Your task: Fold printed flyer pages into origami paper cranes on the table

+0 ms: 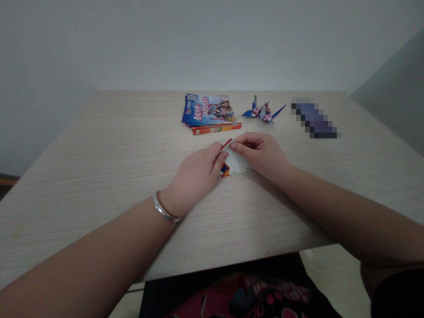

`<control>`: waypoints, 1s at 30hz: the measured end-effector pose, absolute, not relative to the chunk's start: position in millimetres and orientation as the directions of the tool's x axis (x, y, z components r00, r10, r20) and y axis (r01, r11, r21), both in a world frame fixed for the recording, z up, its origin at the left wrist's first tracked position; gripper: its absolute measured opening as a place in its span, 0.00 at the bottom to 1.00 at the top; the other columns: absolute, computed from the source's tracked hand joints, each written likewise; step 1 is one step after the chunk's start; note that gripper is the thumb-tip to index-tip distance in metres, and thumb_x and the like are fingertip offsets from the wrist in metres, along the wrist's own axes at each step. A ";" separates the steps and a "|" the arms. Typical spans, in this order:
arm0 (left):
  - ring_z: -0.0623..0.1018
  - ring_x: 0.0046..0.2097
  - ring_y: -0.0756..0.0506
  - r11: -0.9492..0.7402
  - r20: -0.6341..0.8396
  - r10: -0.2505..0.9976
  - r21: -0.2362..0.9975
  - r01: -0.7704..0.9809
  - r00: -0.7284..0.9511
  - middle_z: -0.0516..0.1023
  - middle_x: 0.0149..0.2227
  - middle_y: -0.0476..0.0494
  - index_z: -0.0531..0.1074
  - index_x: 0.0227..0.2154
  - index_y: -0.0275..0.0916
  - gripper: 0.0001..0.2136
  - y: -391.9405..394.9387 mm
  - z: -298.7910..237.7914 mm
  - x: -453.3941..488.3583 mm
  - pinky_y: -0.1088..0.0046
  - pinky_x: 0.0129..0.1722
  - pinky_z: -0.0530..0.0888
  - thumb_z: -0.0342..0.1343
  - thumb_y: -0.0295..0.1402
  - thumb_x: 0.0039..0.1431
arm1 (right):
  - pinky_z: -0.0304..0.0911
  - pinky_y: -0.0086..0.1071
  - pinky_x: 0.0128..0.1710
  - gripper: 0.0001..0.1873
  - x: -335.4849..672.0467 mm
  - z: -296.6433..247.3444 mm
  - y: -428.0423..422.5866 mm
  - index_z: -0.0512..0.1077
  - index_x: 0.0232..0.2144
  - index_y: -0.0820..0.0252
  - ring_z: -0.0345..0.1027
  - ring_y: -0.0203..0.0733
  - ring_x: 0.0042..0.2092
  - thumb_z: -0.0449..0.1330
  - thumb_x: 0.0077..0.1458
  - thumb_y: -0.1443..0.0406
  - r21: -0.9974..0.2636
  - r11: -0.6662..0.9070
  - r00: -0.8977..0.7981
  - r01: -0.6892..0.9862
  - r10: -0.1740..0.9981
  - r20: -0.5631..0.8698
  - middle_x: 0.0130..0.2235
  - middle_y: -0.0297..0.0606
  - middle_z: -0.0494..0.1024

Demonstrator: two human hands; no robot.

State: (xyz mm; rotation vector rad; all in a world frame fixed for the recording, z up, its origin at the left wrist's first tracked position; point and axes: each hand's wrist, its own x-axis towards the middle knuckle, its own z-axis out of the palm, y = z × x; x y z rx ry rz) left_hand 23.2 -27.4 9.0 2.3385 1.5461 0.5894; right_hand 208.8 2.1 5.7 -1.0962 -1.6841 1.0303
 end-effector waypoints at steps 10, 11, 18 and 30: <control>0.78 0.35 0.44 -0.330 0.160 0.944 0.501 0.800 0.289 0.80 0.35 0.44 0.72 0.36 0.39 0.10 -16.8 4.8 21.0 0.68 0.35 0.68 0.48 0.35 0.72 | 0.61 0.33 0.33 0.11 213.3 -1.2 8.0 0.80 0.40 0.58 0.68 0.38 0.33 0.64 0.55 0.62 -0.858 0.302 -0.334 0.416 0.928 0.164 0.37 0.35 0.82; 0.78 0.36 0.43 -0.321 0.155 0.947 0.499 0.805 0.282 0.80 0.36 0.43 0.72 0.37 0.39 0.10 -14.7 4.4 20.6 0.68 0.36 0.68 0.48 0.35 0.72 | 0.60 0.33 0.34 0.11 214.3 -1.3 9.1 0.80 0.40 0.58 0.67 0.38 0.33 0.65 0.54 0.63 -0.838 0.306 -0.342 0.452 0.927 0.154 0.36 0.35 0.82; 0.81 0.42 0.38 -0.265 0.081 0.964 0.373 0.889 0.253 0.82 0.42 0.36 0.74 0.46 0.35 0.12 -10.8 9.7 23.2 0.63 0.41 0.73 0.48 0.37 0.73 | 0.55 0.33 0.33 0.06 218.3 5.6 19.4 0.77 0.30 0.60 0.62 0.37 0.31 0.68 0.51 0.63 -0.760 0.209 -0.309 0.615 0.951 0.012 0.28 0.31 0.74; 0.75 0.56 0.34 -0.669 0.490 0.656 0.026 0.743 0.574 0.76 0.56 0.31 0.72 0.59 0.36 0.18 -26.0 9.0 29.7 0.52 0.55 0.74 0.53 0.30 0.69 | 0.53 0.33 0.31 0.06 237.7 10.5 41.3 0.74 0.27 0.59 0.61 0.35 0.29 0.65 0.52 0.63 -0.726 0.215 -0.334 0.653 0.942 -0.021 0.26 0.30 0.73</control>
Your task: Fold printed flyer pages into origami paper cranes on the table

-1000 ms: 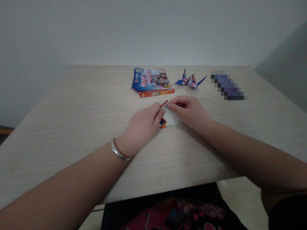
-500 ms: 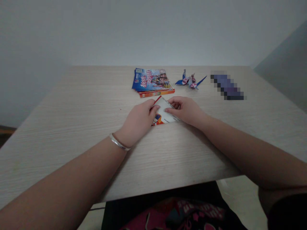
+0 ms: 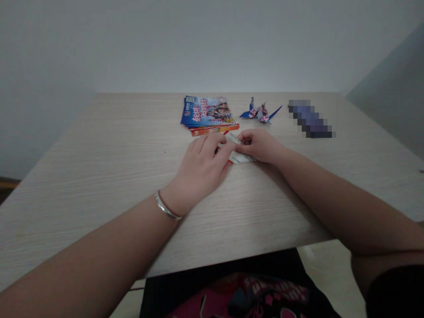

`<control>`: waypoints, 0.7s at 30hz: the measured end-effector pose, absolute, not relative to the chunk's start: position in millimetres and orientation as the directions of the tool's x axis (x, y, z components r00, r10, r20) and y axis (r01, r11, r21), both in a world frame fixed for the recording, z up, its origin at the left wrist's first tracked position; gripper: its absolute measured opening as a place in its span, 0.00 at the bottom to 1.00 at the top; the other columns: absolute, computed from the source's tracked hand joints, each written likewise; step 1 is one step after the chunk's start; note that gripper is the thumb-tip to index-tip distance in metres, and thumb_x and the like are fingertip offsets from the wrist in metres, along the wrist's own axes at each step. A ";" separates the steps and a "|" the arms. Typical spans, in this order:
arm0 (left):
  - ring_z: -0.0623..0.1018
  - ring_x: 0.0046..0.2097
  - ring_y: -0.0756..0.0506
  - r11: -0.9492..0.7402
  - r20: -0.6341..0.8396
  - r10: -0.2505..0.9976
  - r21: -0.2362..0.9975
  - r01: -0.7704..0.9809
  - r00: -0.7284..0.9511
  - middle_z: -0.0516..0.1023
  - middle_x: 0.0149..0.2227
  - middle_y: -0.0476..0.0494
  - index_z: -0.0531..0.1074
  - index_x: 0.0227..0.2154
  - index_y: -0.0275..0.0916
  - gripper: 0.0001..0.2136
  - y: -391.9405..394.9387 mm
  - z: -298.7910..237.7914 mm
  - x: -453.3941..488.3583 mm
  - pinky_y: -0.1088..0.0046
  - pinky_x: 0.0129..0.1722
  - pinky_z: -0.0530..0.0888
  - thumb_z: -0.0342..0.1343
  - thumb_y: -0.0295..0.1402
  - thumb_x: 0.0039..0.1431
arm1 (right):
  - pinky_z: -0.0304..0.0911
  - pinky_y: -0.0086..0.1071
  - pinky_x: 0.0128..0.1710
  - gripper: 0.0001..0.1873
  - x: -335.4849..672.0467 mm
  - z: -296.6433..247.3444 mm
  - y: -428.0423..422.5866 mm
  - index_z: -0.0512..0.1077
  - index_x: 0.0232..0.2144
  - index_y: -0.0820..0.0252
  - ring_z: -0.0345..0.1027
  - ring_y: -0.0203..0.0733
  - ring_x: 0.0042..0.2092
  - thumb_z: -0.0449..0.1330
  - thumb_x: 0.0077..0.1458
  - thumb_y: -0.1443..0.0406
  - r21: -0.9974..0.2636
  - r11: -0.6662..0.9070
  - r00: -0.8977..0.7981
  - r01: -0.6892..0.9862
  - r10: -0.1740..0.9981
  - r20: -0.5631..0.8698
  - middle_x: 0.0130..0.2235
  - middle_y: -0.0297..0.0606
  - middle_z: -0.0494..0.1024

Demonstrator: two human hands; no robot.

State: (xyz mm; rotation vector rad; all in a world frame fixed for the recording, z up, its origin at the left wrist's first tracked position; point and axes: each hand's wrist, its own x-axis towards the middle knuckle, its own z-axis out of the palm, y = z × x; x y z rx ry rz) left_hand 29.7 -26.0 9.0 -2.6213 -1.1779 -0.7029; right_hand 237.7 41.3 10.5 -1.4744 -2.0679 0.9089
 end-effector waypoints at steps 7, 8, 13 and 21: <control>0.71 0.63 0.29 -0.739 0.174 0.671 0.083 0.668 0.721 0.72 0.63 0.23 0.67 0.65 0.25 0.29 -28.3 3.4 27.2 0.49 0.64 0.68 0.51 0.45 0.72 | 0.57 0.34 0.33 0.07 237.4 10.0 44.6 0.72 0.25 0.58 0.63 0.37 0.30 0.67 0.51 0.65 -0.721 0.217 -0.301 0.658 0.953 0.012 0.26 0.30 0.73; 0.70 0.64 0.29 -0.743 0.159 0.667 0.079 0.664 0.728 0.71 0.65 0.23 0.66 0.65 0.25 0.30 -28.3 1.8 26.3 0.48 0.65 0.67 0.50 0.46 0.73 | 0.57 0.34 0.33 0.07 238.0 9.6 45.4 0.71 0.25 0.57 0.63 0.37 0.30 0.67 0.51 0.65 -0.719 0.221 -0.301 0.659 0.953 0.017 0.26 0.30 0.73; 0.63 0.71 0.29 -0.744 0.092 0.667 0.107 0.659 0.739 0.62 0.72 0.27 0.61 0.69 0.27 0.34 -29.4 -3.6 20.9 0.48 0.70 0.60 0.45 0.51 0.74 | 0.57 0.33 0.31 0.09 240.8 4.8 50.1 0.70 0.24 0.57 0.64 0.37 0.30 0.67 0.51 0.65 -0.748 0.218 -0.324 0.627 0.946 0.004 0.26 0.31 0.74; 0.55 0.75 0.29 -0.724 -0.006 0.682 0.135 0.676 0.732 0.56 0.75 0.29 0.57 0.72 0.32 0.36 -29.9 -1.6 20.5 0.46 0.74 0.51 0.40 0.56 0.73 | 0.57 0.33 0.31 0.09 243.1 5.0 51.8 0.71 0.25 0.57 0.61 0.35 0.28 0.68 0.50 0.65 -0.779 0.165 -0.318 0.605 0.947 -0.046 0.26 0.29 0.73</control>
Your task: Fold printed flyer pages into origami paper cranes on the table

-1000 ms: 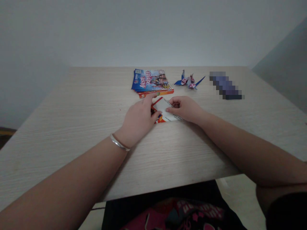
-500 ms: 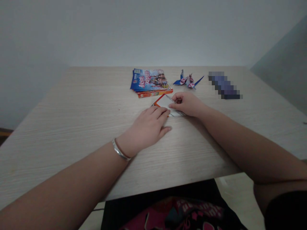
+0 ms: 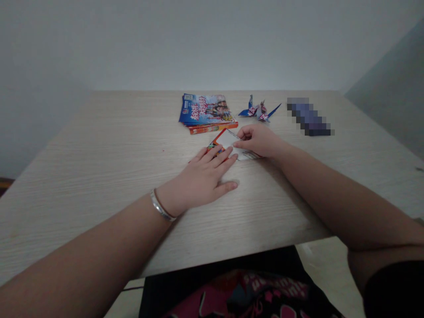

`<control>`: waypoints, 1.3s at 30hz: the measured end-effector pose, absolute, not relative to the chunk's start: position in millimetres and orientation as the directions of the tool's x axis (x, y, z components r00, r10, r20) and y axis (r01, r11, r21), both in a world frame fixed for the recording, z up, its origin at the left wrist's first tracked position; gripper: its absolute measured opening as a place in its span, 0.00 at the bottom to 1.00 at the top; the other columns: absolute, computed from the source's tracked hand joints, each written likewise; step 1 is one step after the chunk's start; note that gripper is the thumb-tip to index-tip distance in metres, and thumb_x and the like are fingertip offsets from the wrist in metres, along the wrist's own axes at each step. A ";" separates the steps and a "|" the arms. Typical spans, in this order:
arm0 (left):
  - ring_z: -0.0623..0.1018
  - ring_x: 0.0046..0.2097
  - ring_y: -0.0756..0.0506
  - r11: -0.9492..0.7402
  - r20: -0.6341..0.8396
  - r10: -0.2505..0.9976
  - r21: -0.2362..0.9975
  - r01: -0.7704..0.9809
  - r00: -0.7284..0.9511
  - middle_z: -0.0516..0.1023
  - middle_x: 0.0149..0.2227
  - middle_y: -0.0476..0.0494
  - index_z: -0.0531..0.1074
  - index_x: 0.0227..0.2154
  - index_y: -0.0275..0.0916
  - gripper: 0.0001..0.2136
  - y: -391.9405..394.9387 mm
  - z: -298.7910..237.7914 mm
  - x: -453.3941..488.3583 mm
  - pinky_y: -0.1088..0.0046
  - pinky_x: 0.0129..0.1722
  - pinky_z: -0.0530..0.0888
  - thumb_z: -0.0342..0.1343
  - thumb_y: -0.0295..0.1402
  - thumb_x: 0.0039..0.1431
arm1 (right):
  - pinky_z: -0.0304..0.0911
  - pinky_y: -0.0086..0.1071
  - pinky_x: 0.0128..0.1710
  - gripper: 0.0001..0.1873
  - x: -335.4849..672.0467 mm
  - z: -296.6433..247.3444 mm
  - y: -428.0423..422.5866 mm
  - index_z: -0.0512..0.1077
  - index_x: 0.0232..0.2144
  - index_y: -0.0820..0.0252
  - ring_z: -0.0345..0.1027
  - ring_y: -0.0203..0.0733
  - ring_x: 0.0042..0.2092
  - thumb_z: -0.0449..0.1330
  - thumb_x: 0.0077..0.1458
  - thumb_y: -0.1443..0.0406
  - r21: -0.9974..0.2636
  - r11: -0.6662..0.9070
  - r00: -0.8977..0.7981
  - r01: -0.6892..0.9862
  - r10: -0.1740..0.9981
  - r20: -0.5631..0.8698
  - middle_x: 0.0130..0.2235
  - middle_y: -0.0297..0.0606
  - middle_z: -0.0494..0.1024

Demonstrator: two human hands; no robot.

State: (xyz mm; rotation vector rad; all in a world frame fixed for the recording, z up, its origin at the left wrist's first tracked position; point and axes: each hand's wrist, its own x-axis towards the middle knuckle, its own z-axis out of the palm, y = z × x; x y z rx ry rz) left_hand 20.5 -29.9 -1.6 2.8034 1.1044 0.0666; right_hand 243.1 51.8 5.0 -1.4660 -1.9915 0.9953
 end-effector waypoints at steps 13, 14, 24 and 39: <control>0.51 0.77 0.33 -0.743 0.046 0.664 0.156 0.651 0.746 0.52 0.75 0.25 0.54 0.72 0.26 0.36 -40.1 4.8 31.0 0.50 0.76 0.50 0.42 0.52 0.74 | 0.56 0.33 0.29 0.11 248.0 7.9 56.4 0.69 0.23 0.56 0.63 0.37 0.29 0.66 0.51 0.59 -0.713 0.257 -0.346 0.652 0.938 0.021 0.24 0.31 0.72; 0.51 0.77 0.34 -0.744 0.038 0.662 0.160 0.649 0.749 0.51 0.75 0.25 0.54 0.72 0.26 0.36 -40.3 5.4 31.4 0.51 0.75 0.51 0.42 0.51 0.74 | 0.56 0.33 0.29 0.12 247.9 7.4 56.5 0.69 0.23 0.56 0.63 0.37 0.29 0.66 0.51 0.59 -0.710 0.262 -0.344 0.654 0.938 0.029 0.24 0.31 0.72; 0.53 0.77 0.32 -0.713 0.001 0.689 0.180 0.678 0.725 0.54 0.75 0.29 0.60 0.70 0.35 0.29 -37.7 10.5 33.3 0.43 0.73 0.52 0.41 0.48 0.75 | 0.55 0.33 0.30 0.10 244.9 9.8 51.3 0.70 0.23 0.57 0.63 0.36 0.28 0.66 0.51 0.63 -0.727 0.217 -0.315 0.651 0.949 0.001 0.25 0.30 0.73; 0.56 0.76 0.33 -0.710 0.048 0.697 0.191 0.678 0.715 0.57 0.75 0.36 0.59 0.71 0.35 0.29 -36.8 2.9 28.2 0.49 0.75 0.52 0.40 0.45 0.76 | 0.59 0.33 0.31 0.33 268.3 12.0 52.3 0.77 0.50 0.60 0.62 0.35 0.29 0.77 0.40 0.59 -0.652 0.287 -0.404 0.702 0.914 -0.033 0.33 0.31 0.75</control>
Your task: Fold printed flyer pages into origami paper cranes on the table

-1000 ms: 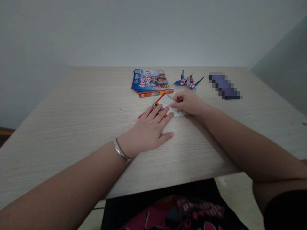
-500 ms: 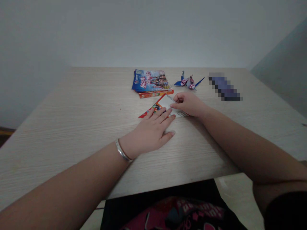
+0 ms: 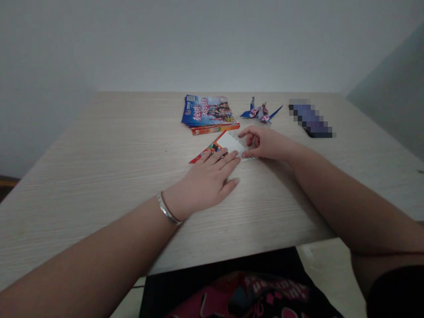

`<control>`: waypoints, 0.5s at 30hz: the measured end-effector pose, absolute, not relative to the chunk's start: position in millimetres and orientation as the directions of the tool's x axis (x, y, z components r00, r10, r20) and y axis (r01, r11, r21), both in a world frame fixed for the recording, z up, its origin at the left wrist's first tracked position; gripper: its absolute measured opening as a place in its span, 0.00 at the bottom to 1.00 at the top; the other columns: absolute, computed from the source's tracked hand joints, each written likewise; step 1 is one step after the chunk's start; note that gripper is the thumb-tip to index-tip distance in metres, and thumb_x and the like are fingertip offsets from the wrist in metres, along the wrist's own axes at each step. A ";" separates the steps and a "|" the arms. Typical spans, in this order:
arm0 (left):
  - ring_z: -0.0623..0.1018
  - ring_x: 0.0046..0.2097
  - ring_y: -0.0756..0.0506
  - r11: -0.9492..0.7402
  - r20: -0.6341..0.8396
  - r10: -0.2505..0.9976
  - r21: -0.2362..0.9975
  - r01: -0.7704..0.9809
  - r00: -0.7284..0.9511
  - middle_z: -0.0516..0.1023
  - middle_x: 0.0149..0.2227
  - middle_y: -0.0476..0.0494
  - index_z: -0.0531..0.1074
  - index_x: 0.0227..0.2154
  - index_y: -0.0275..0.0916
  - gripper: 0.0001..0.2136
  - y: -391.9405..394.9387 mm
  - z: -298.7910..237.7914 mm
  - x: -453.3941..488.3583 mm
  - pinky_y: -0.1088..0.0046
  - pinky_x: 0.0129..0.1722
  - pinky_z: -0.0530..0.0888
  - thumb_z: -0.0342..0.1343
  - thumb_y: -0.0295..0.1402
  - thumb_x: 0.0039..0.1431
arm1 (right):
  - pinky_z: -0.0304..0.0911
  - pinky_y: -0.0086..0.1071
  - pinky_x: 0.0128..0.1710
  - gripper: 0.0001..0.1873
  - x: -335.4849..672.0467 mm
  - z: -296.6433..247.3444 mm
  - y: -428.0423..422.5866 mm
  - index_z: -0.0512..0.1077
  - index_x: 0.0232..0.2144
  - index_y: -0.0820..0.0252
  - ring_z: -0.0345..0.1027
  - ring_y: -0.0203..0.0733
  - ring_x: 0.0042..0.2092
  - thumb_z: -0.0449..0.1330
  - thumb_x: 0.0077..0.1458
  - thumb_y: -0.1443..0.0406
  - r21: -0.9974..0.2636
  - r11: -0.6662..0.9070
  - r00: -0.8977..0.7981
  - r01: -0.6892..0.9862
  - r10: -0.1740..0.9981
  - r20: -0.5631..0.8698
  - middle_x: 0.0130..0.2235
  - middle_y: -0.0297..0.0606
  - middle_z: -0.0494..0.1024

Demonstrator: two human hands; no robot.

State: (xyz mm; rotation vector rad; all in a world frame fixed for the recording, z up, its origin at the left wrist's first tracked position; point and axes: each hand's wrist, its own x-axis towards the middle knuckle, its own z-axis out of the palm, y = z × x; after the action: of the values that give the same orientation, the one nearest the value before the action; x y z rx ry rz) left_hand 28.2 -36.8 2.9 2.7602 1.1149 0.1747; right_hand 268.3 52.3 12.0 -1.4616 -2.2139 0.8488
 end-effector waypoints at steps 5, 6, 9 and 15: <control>0.56 0.76 0.35 -0.711 0.054 0.695 0.194 0.675 0.717 0.57 0.75 0.36 0.60 0.71 0.34 0.29 -35.8 0.8 27.5 0.52 0.75 0.53 0.40 0.45 0.76 | 0.58 0.33 0.29 0.27 273.7 17.9 52.6 0.76 0.42 0.56 0.64 0.36 0.29 0.77 0.40 0.56 -0.570 0.220 -0.377 0.792 0.910 -0.173 0.32 0.30 0.75; 0.56 0.76 0.35 -0.710 0.049 0.696 0.193 0.677 0.716 0.57 0.75 0.36 0.60 0.71 0.34 0.29 -35.7 1.0 27.5 0.52 0.75 0.53 0.40 0.45 0.76 | 0.58 0.33 0.30 0.27 273.3 18.5 52.1 0.76 0.42 0.56 0.64 0.36 0.29 0.77 0.40 0.56 -0.560 0.227 -0.379 0.797 0.910 -0.171 0.31 0.30 0.75; 0.56 0.76 0.34 -0.713 0.044 0.694 0.183 0.677 0.719 0.56 0.75 0.36 0.60 0.71 0.34 0.29 -35.4 1.5 27.3 0.51 0.75 0.53 0.40 0.45 0.76 | 0.59 0.34 0.31 0.28 270.9 18.8 50.2 0.76 0.43 0.57 0.64 0.37 0.30 0.77 0.40 0.54 -0.531 0.256 -0.387 0.808 0.910 -0.150 0.32 0.31 0.75; 0.55 0.76 0.34 -0.714 0.018 0.692 0.161 0.681 0.722 0.55 0.75 0.36 0.58 0.72 0.35 0.29 -35.4 2.5 27.0 0.50 0.75 0.53 0.40 0.45 0.76 | 0.59 0.34 0.33 0.29 270.7 27.0 50.1 0.74 0.43 0.57 0.67 0.39 0.33 0.75 0.41 0.51 -0.422 0.266 -0.385 0.867 0.894 -0.229 0.35 0.34 0.76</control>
State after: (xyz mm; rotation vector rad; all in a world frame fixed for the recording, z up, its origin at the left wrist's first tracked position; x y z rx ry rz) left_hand 27.0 -35.4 2.5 2.7807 1.1156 0.1162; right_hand 270.7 50.1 27.0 -1.7095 -2.4549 0.7607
